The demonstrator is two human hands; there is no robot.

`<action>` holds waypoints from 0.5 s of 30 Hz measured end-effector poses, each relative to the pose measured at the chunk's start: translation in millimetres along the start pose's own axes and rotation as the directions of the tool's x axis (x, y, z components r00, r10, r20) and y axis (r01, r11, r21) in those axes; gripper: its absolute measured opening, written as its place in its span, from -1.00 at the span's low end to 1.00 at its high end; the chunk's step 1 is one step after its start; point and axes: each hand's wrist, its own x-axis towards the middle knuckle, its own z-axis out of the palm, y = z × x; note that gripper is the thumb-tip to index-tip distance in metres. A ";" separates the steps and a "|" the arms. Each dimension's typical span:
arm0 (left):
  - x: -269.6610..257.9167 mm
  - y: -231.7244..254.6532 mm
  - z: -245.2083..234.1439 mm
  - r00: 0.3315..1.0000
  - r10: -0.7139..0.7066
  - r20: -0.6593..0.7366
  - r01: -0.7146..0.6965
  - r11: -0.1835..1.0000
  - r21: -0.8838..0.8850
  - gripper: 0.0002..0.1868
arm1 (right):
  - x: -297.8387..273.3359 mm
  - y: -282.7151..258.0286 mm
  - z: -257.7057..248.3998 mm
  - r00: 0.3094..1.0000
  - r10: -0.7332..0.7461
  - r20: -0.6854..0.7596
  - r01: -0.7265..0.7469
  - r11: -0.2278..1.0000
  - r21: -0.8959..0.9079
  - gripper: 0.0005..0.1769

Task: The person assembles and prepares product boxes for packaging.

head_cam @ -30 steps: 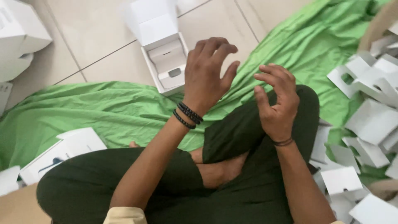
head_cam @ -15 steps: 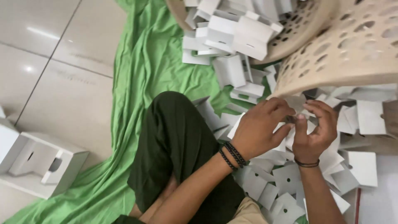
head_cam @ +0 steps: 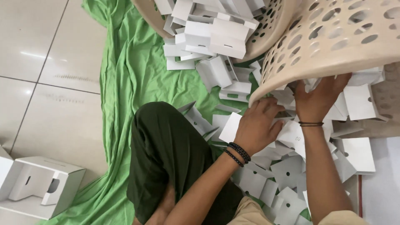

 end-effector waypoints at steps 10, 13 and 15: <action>-11.0 28.9 -66.8 0.986 0.104 -0.134 -0.117 0.989 -0.092 -0.53 | -6.0 -25.6 -122.9 0.983 -0.135 0.128 0.144 0.987 -0.070 -0.94; -14.2 40.7 -107.4 0.970 0.202 -0.133 -0.214 0.974 -0.080 -0.26 | -0.2 -92.8 -176.7 0.869 0.280 0.409 -0.230 0.959 -0.167 -0.78; -22.5 44.1 -130.7 0.959 0.244 -0.142 -0.248 0.969 -0.011 -0.19 | -2.8 -83.4 -179.9 0.895 0.119 0.429 -0.134 0.991 0.004 -0.78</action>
